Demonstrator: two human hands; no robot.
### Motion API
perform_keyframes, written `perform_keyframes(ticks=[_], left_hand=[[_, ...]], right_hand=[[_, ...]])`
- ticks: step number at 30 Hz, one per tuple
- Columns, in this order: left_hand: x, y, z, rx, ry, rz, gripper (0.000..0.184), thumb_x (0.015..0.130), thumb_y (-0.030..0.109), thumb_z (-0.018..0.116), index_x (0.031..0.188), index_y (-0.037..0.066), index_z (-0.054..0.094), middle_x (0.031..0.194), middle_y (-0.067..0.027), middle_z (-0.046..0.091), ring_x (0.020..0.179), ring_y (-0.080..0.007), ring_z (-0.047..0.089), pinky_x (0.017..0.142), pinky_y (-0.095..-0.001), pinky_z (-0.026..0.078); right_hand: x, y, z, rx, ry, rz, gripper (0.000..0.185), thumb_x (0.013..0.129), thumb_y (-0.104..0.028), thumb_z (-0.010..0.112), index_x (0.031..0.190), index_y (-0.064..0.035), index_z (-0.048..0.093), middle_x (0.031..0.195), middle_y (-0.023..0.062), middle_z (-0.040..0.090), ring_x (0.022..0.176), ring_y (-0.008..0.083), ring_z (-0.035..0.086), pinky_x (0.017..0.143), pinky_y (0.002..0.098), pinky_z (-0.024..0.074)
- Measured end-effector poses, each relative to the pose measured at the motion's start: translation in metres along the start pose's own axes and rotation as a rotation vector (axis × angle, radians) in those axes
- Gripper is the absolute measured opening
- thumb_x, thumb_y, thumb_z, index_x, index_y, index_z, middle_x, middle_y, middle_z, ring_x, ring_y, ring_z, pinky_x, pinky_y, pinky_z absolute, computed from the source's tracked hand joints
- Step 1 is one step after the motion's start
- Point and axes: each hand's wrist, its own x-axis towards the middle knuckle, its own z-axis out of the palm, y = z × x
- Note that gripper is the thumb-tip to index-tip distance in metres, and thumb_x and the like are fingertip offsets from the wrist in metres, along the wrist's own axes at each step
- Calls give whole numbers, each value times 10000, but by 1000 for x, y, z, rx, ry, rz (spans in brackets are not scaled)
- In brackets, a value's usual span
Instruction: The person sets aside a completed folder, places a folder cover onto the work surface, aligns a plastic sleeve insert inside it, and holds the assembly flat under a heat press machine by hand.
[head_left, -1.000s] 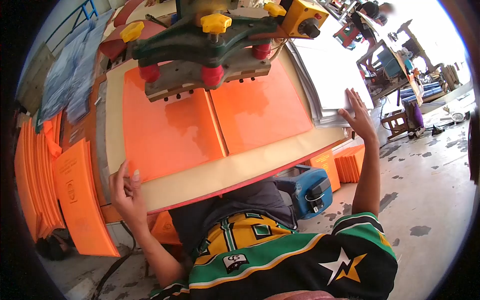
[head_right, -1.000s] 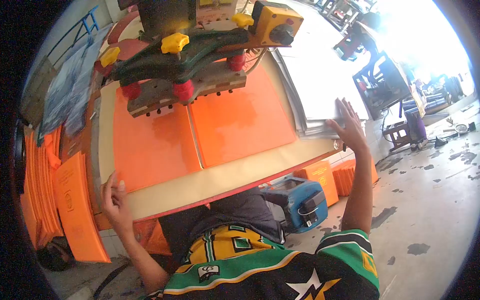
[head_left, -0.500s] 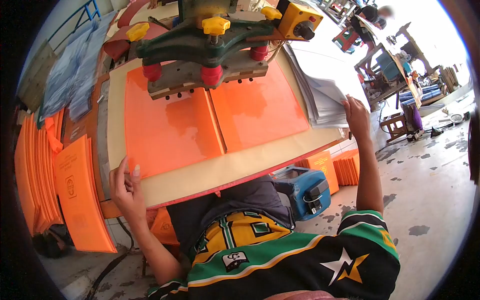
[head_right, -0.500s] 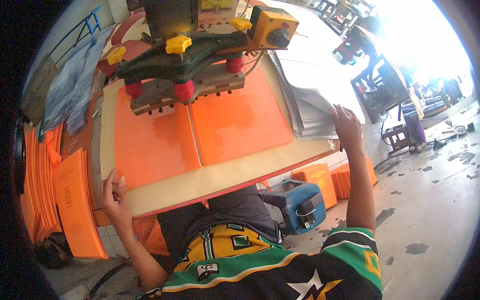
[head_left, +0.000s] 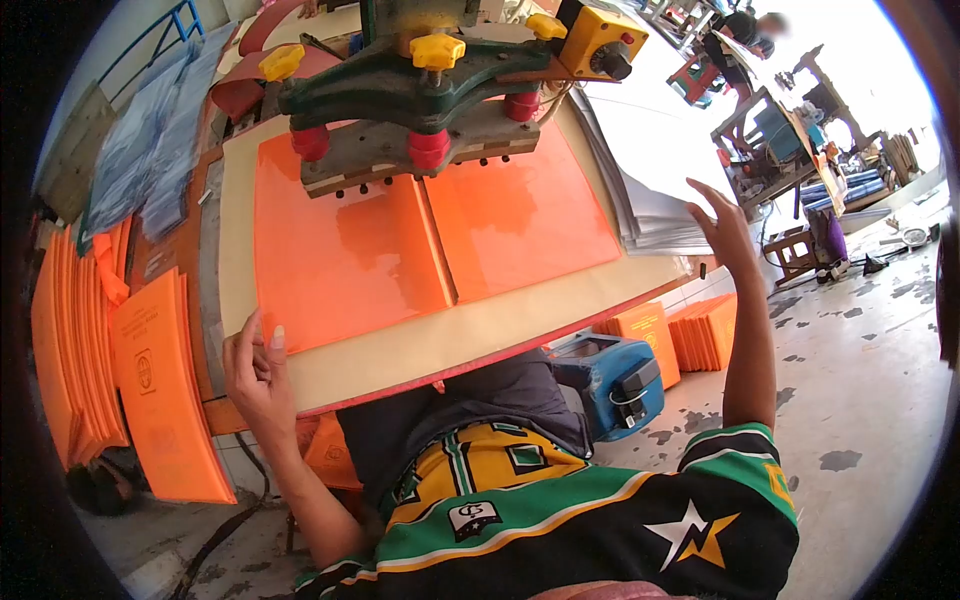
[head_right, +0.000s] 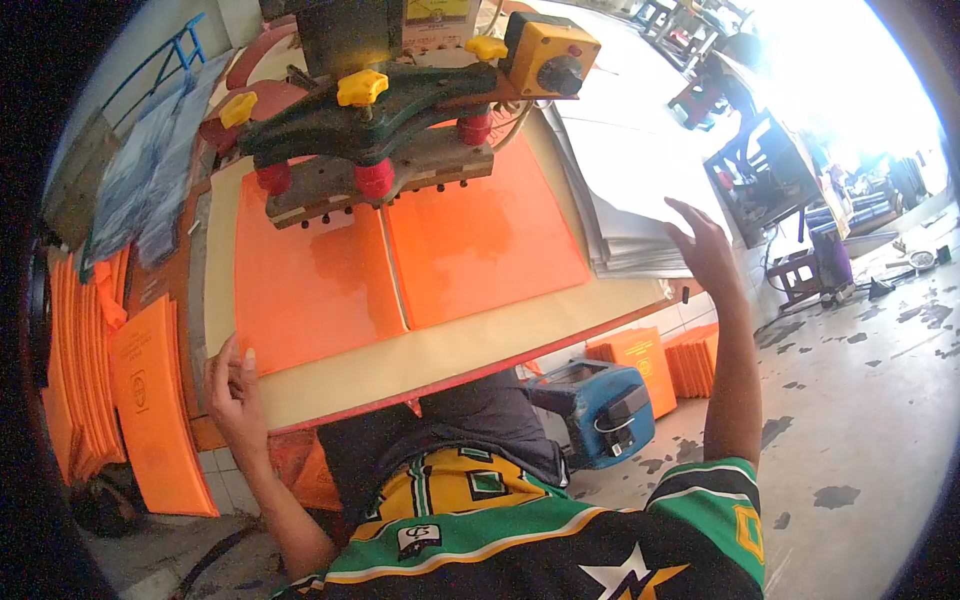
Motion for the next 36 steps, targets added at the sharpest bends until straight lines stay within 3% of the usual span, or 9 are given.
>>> perform_keyframes(ticks=[8,9,10,13,18,28,32,33,36], left_hand=[[0,8,-3,38,-26,-55,341,1054,260,705,1344,85,742,943,-38,604,799,-157,542,669,-320,434],[0,9,-3,33,-31,-68,339,1052,255,707,1343,84,743,942,-39,604,801,-162,543,673,-321,436],[0,9,-3,35,-29,-73,339,1052,255,707,1343,84,743,942,-39,604,801,-162,543,673,-321,436],[0,7,0,37,-10,-63,336,1052,242,706,1348,86,741,935,-38,603,804,-162,539,675,-320,433],[1,5,3,6,12,-30,344,1045,272,728,1342,100,741,933,-13,522,721,-130,441,626,-304,395],[4,10,2,31,-8,-21,337,1045,282,728,1324,95,749,922,-17,513,738,-136,452,634,-308,399],[3,9,0,40,-6,-25,339,1044,279,729,1324,88,746,930,-21,522,755,-138,473,640,-312,410],[3,7,0,58,2,16,338,1045,274,727,1325,86,745,935,-24,529,761,-139,480,642,-314,415],[1,4,2,50,10,31,334,1047,256,722,1334,86,738,947,-31,543,766,-146,489,644,-319,416]], right_hand=[[34,3,23,71,-130,-200,515,1068,-327,644,1519,-84,594,1585,212,557,1512,387,474,1246,480,379],[37,13,32,29,11,-227,439,1073,-266,626,1458,-55,634,1403,248,676,1343,408,625,1124,468,495],[39,24,32,30,9,-233,439,1073,-266,626,1458,-55,634,1403,248,676,1343,408,625,1124,468,495],[41,15,26,-70,159,112,281,1067,-166,598,1294,-30,693,986,243,731,893,426,726,752,479,567],[25,-20,4,-93,171,-49,258,1052,-150,617,1284,-97,719,991,222,758,886,399,751,768,450,574],[10,-16,4,162,-39,-47,265,1067,-227,658,1264,-86,765,1115,159,804,1000,303,789,881,389,585],[20,22,8,128,237,161,354,1073,-292,670,1315,-40,731,1212,171,790,1135,315,764,987,389,567],[20,44,10,70,205,152,468,1085,-360,636,1433,-48,660,1414,188,701,1335,340,657,1112,429,497],[16,123,39,19,69,34,543,1126,-411,561,1542,-63,562,1580,184,568,1502,333,497,1229,426,375]])
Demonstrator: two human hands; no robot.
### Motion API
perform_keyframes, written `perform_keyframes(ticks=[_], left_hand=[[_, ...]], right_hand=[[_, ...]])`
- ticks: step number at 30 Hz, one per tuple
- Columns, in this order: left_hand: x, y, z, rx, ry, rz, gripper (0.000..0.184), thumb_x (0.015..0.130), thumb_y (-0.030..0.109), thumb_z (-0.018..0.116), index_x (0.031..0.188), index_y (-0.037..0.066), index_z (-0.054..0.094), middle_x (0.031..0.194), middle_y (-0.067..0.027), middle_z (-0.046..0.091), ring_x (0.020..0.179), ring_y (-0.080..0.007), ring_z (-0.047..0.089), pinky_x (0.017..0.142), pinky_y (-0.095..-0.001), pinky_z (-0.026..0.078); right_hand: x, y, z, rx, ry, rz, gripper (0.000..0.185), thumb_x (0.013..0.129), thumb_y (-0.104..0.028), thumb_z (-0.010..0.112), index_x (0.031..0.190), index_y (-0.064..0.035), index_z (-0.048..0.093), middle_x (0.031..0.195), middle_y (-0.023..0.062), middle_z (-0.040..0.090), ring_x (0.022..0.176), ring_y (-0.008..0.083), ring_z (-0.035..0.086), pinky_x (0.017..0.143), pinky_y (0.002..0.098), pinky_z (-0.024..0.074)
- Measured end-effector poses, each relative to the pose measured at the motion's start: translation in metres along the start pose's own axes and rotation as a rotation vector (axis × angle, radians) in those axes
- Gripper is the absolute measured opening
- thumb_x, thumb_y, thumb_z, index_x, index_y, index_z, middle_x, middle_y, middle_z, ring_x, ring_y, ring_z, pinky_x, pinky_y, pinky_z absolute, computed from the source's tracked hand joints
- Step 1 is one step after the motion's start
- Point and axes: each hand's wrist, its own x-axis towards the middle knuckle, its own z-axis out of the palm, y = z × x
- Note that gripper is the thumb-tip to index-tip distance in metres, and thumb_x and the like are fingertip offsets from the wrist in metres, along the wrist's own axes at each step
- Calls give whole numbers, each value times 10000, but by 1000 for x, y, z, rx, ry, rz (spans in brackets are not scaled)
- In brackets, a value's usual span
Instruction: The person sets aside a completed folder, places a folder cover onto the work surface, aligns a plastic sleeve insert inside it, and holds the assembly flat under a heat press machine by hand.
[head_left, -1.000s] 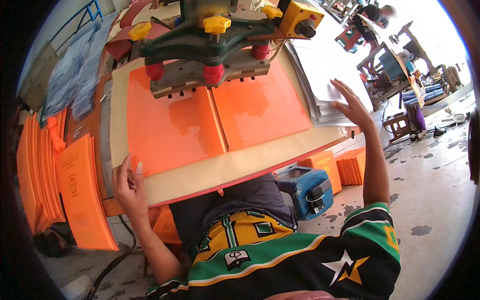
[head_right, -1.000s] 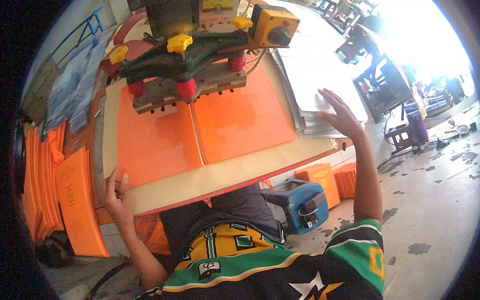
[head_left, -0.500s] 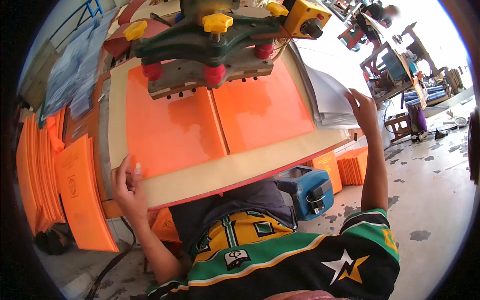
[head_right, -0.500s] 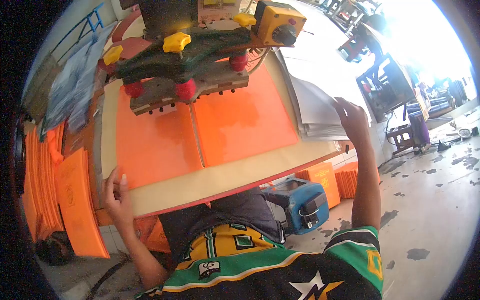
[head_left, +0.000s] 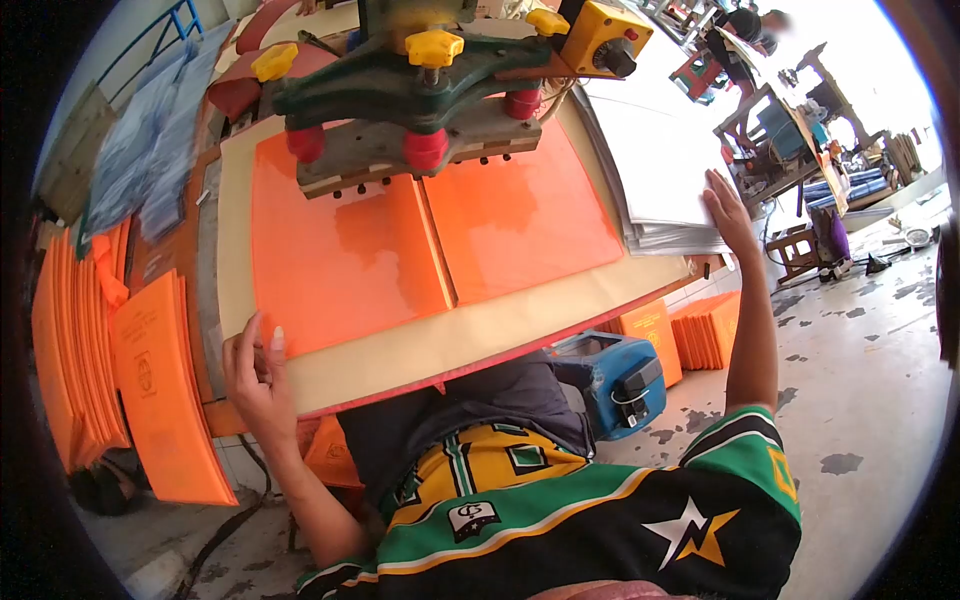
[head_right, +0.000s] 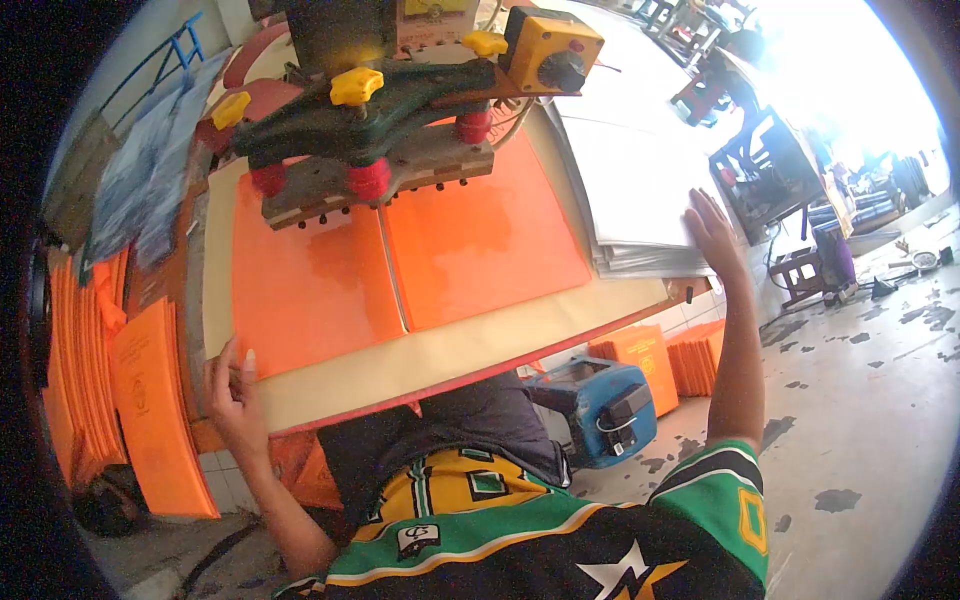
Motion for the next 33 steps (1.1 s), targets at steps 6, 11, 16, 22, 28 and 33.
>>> perform_keyframes(ticks=[6,11,16,22,28,33], left_hand=[[0,1,-2,22,-30,-6,332,1049,227,715,1340,68,723,981,-41,566,772,-157,500,642,-328,415],[-2,2,1,-5,-27,-31,322,1048,222,715,1335,75,725,1013,-47,584,782,-159,509,653,-330,428],[-2,3,-2,43,-4,19,318,1052,233,712,1332,85,727,1017,-48,585,785,-157,510,659,-332,440],[-1,5,-2,11,-64,-97,359,1068,279,688,1367,84,722,1013,-49,602,844,-171,559,721,-326,463],[-2,4,0,-23,21,-69,334,1060,240,704,1357,86,722,1019,-51,567,781,-148,519,669,-326,454],[-9,-11,-2,-36,310,90,328,1075,147,650,1375,17,682,1202,-96,611,842,-148,548,713,-321,474]], right_hand=[[9,15,-4,-56,-25,138,555,1121,-465,476,1578,-158,547,1658,173,480,1579,386,369,1291,479,291],[-3,-18,-6,-130,-76,113,615,1098,-559,469,1602,-211,525,1673,150,466,1572,379,377,1301,479,267],[-18,-29,-14,-167,-20,117,594,1081,-540,536,1556,-187,583,1619,154,535,1525,378,444,1263,500,309],[-37,-87,-24,-167,-22,31,623,1044,-443,655,1589,-170,528,1657,181,476,1543,392,419,1268,515,323],[-51,-137,-17,-87,-131,-113,868,865,-381,855,1626,-213,472,1692,127,441,1584,374,356,1287,526,313],[-57,-160,-41,-121,-122,-112,611,872,34,720,1451,-154,671,1452,146,682,1395,321,607,1149,462,517]])
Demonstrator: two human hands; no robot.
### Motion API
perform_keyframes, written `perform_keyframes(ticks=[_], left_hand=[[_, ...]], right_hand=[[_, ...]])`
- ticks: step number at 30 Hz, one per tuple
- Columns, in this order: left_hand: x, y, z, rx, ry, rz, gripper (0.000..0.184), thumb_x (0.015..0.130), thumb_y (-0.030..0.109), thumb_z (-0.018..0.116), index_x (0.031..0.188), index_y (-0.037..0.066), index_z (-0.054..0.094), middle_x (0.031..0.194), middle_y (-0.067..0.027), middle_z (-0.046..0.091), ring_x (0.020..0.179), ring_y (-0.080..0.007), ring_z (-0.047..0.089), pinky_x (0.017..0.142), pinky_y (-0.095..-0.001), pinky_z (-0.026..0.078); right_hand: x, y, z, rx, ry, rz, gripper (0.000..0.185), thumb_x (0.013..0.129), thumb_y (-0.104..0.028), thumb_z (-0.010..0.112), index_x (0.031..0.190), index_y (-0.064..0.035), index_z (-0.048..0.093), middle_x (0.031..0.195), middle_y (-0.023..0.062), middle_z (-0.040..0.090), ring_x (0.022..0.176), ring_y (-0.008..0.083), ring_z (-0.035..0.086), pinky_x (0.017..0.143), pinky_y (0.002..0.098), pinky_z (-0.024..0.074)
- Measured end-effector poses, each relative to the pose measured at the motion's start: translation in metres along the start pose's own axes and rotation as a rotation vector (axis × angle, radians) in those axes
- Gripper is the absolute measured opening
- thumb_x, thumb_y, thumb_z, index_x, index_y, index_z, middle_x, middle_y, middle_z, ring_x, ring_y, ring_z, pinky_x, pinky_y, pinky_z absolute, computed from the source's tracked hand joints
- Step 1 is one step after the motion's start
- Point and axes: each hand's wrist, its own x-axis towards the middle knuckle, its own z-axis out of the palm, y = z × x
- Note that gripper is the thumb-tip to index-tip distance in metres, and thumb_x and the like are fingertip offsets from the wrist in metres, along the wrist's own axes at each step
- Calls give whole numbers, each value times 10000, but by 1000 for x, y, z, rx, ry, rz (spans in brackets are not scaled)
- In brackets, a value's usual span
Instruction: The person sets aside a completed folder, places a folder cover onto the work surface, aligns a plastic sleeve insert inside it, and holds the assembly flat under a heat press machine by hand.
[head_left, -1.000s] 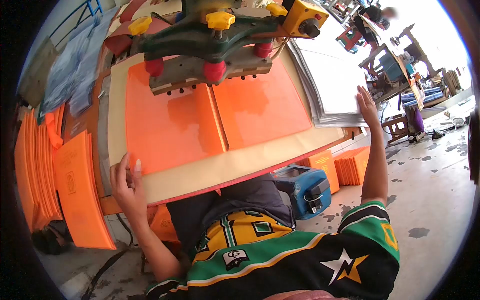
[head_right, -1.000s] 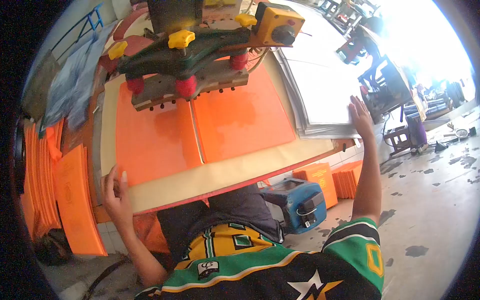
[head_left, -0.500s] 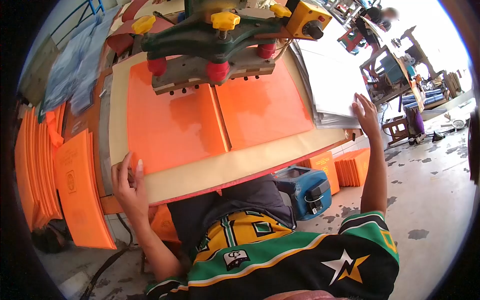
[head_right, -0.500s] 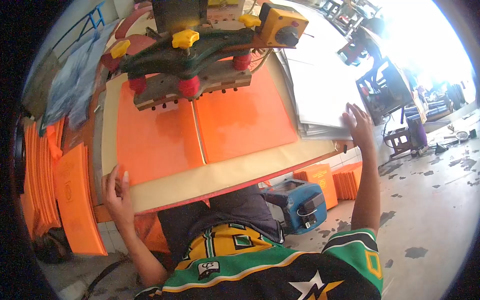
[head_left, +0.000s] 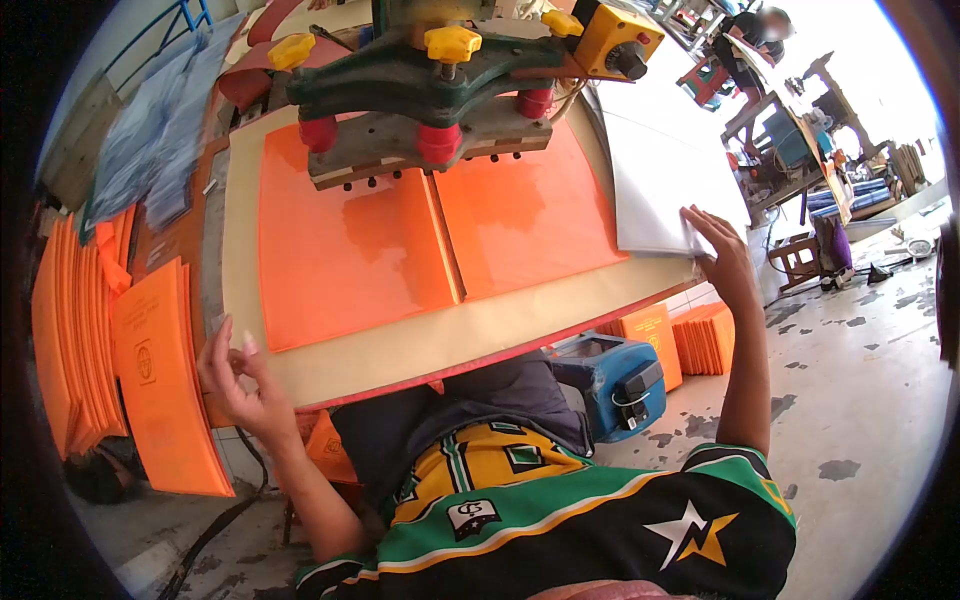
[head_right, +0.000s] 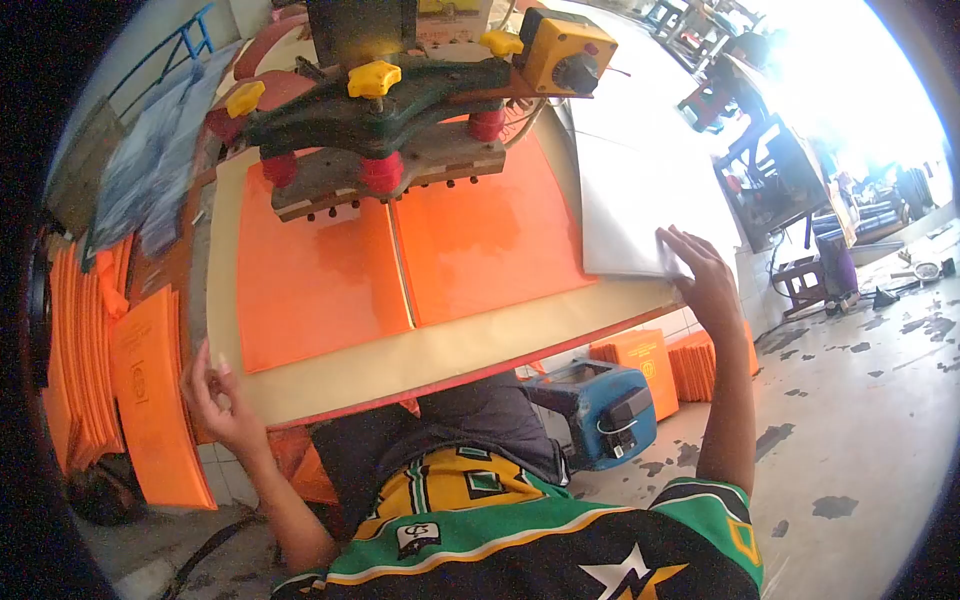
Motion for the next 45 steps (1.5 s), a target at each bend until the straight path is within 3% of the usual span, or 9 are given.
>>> perform_keyframes(ticks=[3,8,10,15,19,24,29,32,45], left_hand=[[-14,-2,3,-318,145,-70,297,1078,96,616,1336,-43,664,1247,-115,622,868,-139,555,743,-309,480],[-30,55,15,-464,-41,7,258,1078,103,591,1257,-64,672,1188,-152,693,1049,-199,660,903,-332,537],[-36,72,21,-441,-252,169,276,986,91,681,1247,4,710,1094,-128,680,806,-192,632,706,-356,536],[-31,91,35,-481,-419,412,330,897,35,722,1225,60,749,1019,-115,683,800,-280,677,669,-390,546],[-29,86,29,-457,-426,396,326,904,22,713,1226,58,751,1023,-111,693,806,-279,681,685,-399,553],[-16,51,6,-286,-312,317,301,946,10,673,1238,22,743,1108,-140,725,855,-273,693,709,-387,555],[-5,16,-5,-201,-137,168,241,1035,44,619,1240,-9,735,1112,-131,720,908,-212,665,736,-332,528],[-7,6,-4,-212,-76,68,232,1071,66,602,1243,-21,732,1099,-116,711,903,-184,634,733,-313,504],[-13,1,0,-197,-100,60,237,1079,58,588,1238,-37,734,1063,-116,718,873,-195,638,715,-327,505]], right_hand=[[-5,-4,-12,16,-37,-44,575,905,51,669,1444,-147,673,1399,165,708,1332,329,656,1105,461,542],[-4,-16,-19,76,-42,135,489,978,15,582,1428,-148,682,1328,167,742,1230,334,717,1008,447,584],[-4,-13,-10,68,-28,193,464,1001,-6,560,1423,-153,687,1313,163,750,1211,331,728,982,442,592],[1,-14,9,-79,135,-71,468,1003,-9,543,1416,-172,691,1345,134,741,1240,305,716,1008,424,590],[17,28,1,-92,93,70,408,1036,-77,526,1396,-146,705,1391,125,721,1285,300,692,1083,416,554],[23,60,-12,36,-213,20,620,972,-278,766,1542,-121,581,1515,187,632,1428,374,577,1190,482,451],[42,18,-25,261,-260,194,625,978,-362,795,1526,-133,601,1553,180,600,1459,353,543,1213,486,418],[46,20,-12,69,-204,-34,678,928,-407,835,1514,-147,614,1514,136,635,1423,341,551,1182,469,449],[61,9,-19,116,-256,14,656,861,-349,885,1450,-157,669,1388,108,698,1331,305,598,1134,461,475]])
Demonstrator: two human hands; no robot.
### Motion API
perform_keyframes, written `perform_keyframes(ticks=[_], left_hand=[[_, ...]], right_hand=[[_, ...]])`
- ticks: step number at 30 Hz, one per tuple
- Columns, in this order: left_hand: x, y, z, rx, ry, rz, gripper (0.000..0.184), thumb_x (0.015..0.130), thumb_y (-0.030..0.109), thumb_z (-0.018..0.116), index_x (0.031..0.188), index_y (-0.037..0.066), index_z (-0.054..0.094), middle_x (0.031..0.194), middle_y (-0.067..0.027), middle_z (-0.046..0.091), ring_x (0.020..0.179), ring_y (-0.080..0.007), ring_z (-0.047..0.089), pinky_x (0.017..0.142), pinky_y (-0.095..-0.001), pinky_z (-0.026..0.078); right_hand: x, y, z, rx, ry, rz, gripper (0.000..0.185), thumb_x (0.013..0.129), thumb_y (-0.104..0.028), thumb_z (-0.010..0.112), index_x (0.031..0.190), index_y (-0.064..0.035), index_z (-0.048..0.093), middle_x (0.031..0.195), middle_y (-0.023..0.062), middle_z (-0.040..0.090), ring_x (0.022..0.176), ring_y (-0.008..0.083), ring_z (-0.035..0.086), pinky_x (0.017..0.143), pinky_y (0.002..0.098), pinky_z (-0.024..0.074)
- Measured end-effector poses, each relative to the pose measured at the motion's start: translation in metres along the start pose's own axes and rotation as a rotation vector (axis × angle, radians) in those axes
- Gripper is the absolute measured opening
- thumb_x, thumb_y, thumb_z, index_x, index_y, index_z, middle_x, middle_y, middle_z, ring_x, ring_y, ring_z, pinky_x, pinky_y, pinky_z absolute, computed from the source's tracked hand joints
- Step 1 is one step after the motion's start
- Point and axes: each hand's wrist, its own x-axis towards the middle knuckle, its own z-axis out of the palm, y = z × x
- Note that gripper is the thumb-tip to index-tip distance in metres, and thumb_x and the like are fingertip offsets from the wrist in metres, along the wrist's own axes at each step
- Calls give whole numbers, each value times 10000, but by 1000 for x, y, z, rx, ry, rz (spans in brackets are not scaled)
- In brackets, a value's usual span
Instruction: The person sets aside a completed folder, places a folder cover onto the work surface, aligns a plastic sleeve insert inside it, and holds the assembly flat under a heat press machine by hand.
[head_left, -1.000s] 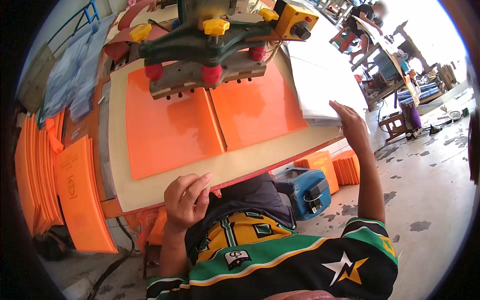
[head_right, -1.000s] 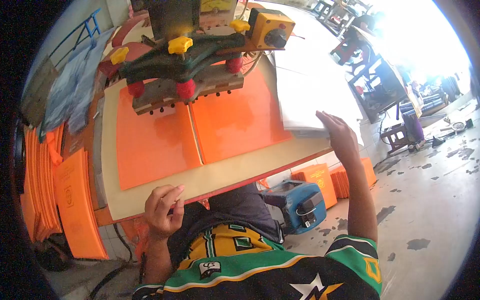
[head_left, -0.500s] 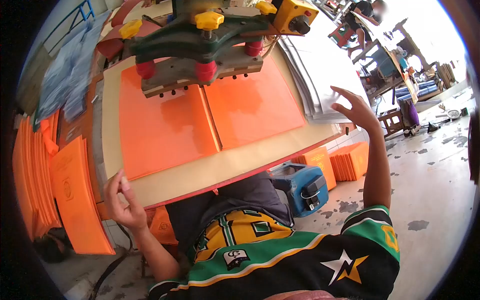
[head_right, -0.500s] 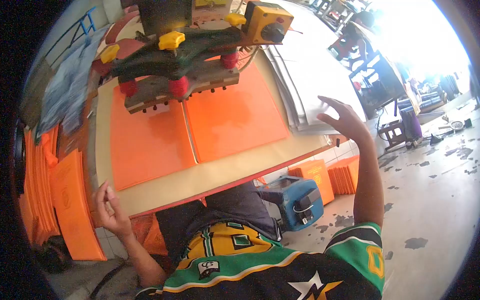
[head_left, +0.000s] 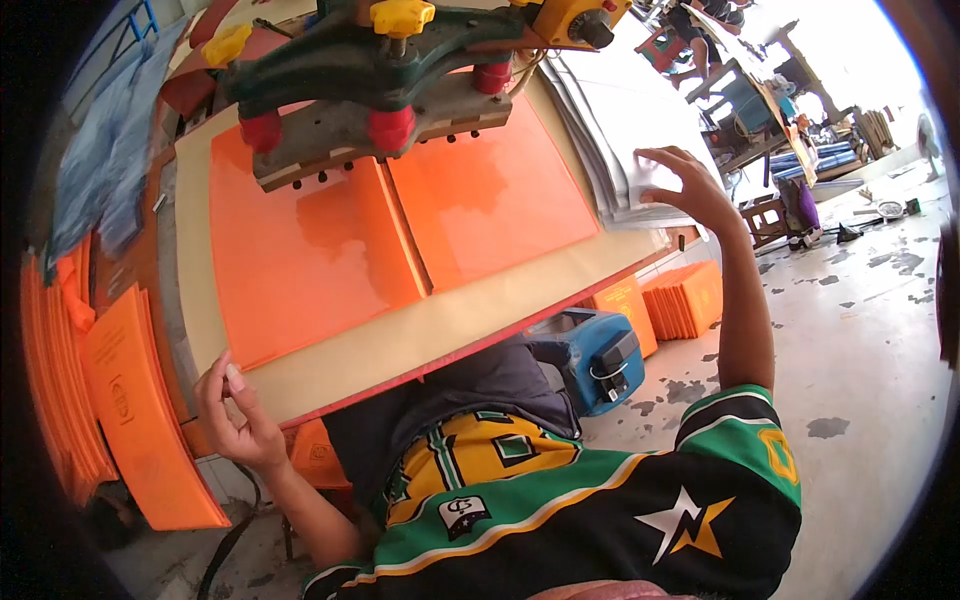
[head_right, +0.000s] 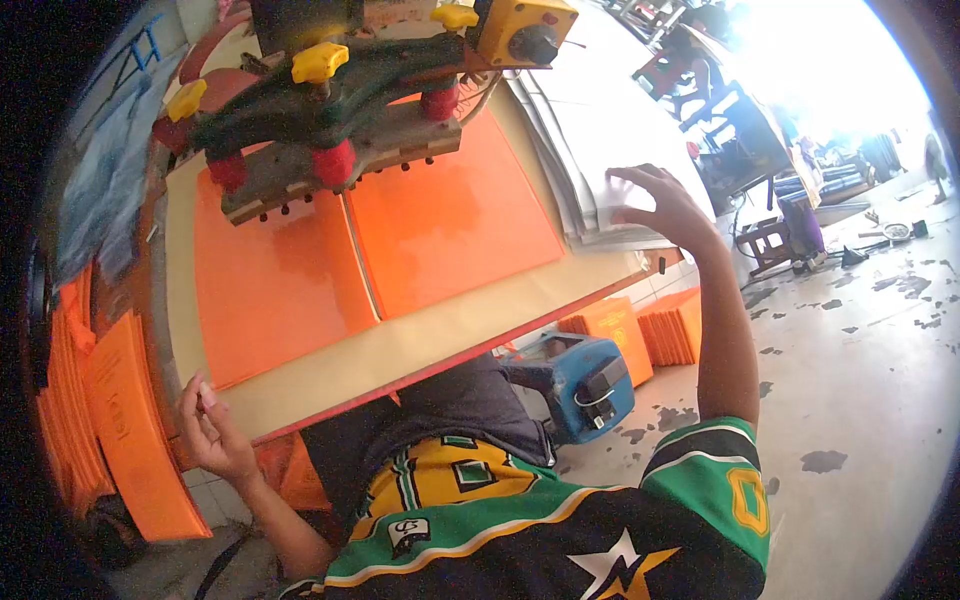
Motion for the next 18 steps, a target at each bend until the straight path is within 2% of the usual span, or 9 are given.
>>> perform_keyframes(ticks=[6,9,11,14,15,16,18], left_hand=[[-1,0,-1,-11,0,-9,235,1068,54,596,1232,-38,738,1052,-116,717,871,-200,641,715,-331,510],[-2,0,0,-4,12,-9,233,1066,54,600,1226,-39,740,1049,-117,716,863,-198,640,710,-332,512],[-3,0,-1,18,13,-5,232,1066,55,601,1223,-41,741,1048,-119,716,858,-196,640,707,-334,515],[-6,-3,0,-24,19,16,231,1067,57,603,1219,-48,740,1046,-122,716,858,-195,644,712,-333,520],[-10,-6,1,-61,38,-41,231,1067,58,603,1219,-51,739,1046,-123,717,861,-197,647,716,-336,524],[-12,-7,2,-96,55,-101,232,1068,59,604,1219,-54,738,1045,-124,718,864,-200,650,721,-338,528],[-10,-4,2,-67,55,-88,234,1069,60,601,1223,-53,737,1044,-122,718,865,-198,650,720,-333,527]], right_hand=[[6,45,19,40,114,63,527,947,-258,811,1422,-77,673,1337,117,725,1214,305,676,1053,436,530],[4,43,18,-116,218,-54,524,986,-227,782,1452,-36,636,1367,153,708,1174,310,707,991,425,562],[-3,32,7,45,111,10,531,981,-171,771,1482,-73,625,1439,140,683,1247,295,688,1028,424,559],[-9,29,1,91,28,-21,562,969,-129,765,1510,-111,610,1469,119,671,1296,287,669,1093,428,538],[-12,23,-3,111,-16,-5,610,941,-108,790,1521,-134,602,1486,103,663,1324,288,655,1147,431,509],[-14,24,-3,109,-17,1,610,941,-108,790,1521,-134,602,1486,103,663,1324,288,655,1147,431,509],[-15,25,-2,29,-17,-117,625,922,-97,806,1513,-127,607,1501,105,654,1352,290,640,1158,434,502]])
